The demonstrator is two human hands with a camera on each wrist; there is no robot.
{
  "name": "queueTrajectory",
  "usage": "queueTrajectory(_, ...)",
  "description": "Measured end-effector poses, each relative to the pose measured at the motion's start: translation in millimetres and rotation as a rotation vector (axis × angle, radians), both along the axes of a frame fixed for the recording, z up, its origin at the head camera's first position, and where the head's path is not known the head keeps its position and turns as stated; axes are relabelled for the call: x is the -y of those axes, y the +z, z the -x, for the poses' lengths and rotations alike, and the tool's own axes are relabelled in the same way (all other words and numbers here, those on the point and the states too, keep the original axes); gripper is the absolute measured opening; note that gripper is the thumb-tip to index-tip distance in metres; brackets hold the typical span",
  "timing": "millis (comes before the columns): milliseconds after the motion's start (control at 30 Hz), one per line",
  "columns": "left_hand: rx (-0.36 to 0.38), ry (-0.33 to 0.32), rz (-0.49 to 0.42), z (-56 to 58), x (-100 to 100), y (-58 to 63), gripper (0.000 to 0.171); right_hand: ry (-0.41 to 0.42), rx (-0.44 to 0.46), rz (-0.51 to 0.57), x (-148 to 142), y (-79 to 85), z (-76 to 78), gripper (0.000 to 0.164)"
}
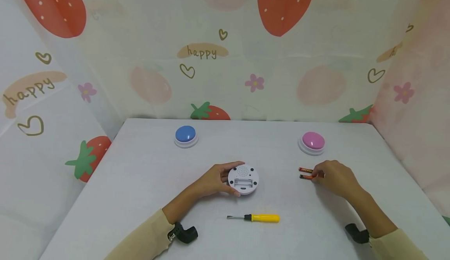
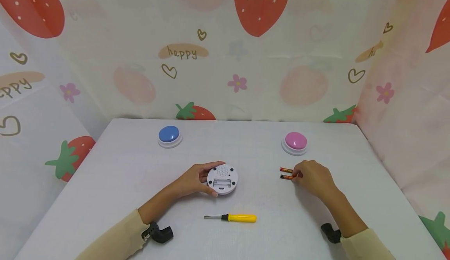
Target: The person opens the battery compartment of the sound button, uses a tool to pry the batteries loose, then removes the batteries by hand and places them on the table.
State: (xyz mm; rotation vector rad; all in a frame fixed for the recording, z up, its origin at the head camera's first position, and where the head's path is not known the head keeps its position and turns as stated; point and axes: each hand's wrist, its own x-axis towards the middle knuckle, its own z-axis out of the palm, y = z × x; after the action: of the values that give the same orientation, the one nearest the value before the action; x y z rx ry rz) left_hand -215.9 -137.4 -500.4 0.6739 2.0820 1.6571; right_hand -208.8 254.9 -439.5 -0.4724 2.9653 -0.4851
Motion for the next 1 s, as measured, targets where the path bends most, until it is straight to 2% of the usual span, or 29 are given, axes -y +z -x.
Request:
queueTrajectory(200,-0.001,0.009,0.009,-1.7,0.1,0.2,0.095,0.006,-0.032,-0.043,2.1,2.7,-3.8,0.006)
queueTrajectory(400,-0.006,0.011,0.011,-3.4,1.1,-0.9,0.095,0.014,-0.097,-0.065,17.3,15.2,-15.3,0.012)
queueTrajectory(700,-0.002,0.007,0.005,-3.8,1.1,-0.6,0.095,0.069,-0.105,0.010,52.4,35.5,-29.0,0.019)
queueTrajectory(1000,-0.012,-0.002,-0.001,-2.1,0.1,-0.4,0.098,0.156,-0.097,0.104,81.3,37.4,-33.6,0.034)
